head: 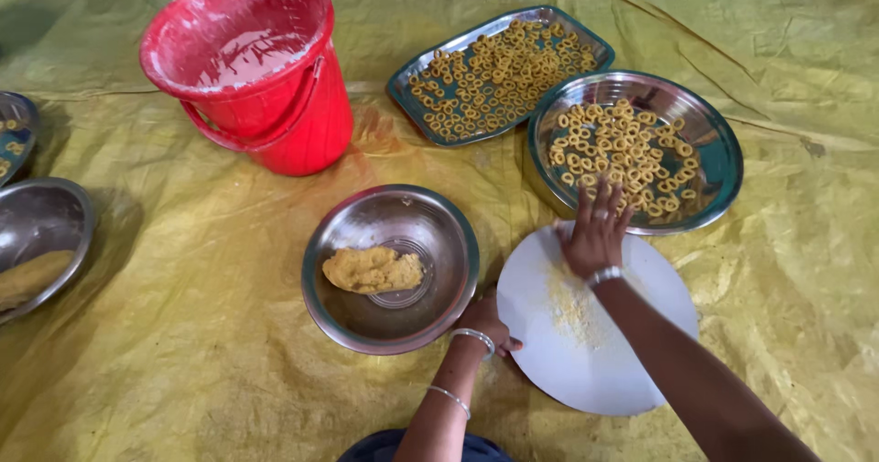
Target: The person sits on a yellow tarp and shapes dough into small rings by hand. They take a piece of dough, roll it into a thin rope on a white plate, and join the ends to form a ring, placing the finished pieces into a metal bowl.
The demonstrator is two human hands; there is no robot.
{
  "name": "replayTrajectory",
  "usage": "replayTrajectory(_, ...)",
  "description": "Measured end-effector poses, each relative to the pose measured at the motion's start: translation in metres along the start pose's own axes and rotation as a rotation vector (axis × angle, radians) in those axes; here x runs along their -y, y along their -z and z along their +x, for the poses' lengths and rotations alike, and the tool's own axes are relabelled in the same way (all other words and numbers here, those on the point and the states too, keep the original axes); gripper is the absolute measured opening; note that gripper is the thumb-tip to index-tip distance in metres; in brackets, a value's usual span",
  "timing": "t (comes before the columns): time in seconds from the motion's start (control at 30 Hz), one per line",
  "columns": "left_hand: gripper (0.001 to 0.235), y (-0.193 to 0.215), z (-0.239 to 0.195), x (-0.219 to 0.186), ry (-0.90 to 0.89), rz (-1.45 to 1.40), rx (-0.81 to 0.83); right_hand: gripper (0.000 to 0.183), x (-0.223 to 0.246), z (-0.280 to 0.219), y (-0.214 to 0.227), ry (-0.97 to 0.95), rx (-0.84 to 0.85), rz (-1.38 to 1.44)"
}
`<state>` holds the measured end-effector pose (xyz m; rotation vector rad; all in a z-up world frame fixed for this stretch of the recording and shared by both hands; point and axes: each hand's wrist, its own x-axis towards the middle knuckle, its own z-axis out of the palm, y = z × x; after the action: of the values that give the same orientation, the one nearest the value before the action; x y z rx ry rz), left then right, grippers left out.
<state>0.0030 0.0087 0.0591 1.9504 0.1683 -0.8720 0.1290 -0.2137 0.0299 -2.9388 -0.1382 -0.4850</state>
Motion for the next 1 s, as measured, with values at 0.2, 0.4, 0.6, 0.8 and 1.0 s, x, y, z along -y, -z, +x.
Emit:
replayTrajectory(0.2,0.101,-0.007,0.005,0.006,-0.033,0.143,-0.173,0.104,0.022,-0.195,0.089,0.383,0.296,0.024)
replayTrajectory(0.4,0.108,-0.007,0.008,0.015,-0.120,0.314,-0.203,0.115,0.030,-0.267,0.122,0.245,0.592,0.064)
replayTrajectory(0.6,0.107,-0.006,0.009,0.013,-0.101,0.337,-0.206,0.105,0.035,-0.170,0.082,0.307,0.198,-0.036)
replayTrajectory(0.8,0.114,-0.006,0.014,0.017,-0.062,0.219,-0.167,0.102,0.019,-0.018,0.025,-0.043,0.100,-0.058)
replayTrajectory(1.0,0.120,-0.006,0.014,0.013,-0.019,0.186,-0.131,0.100,0.030,-0.021,0.018,0.078,0.118,-0.117)
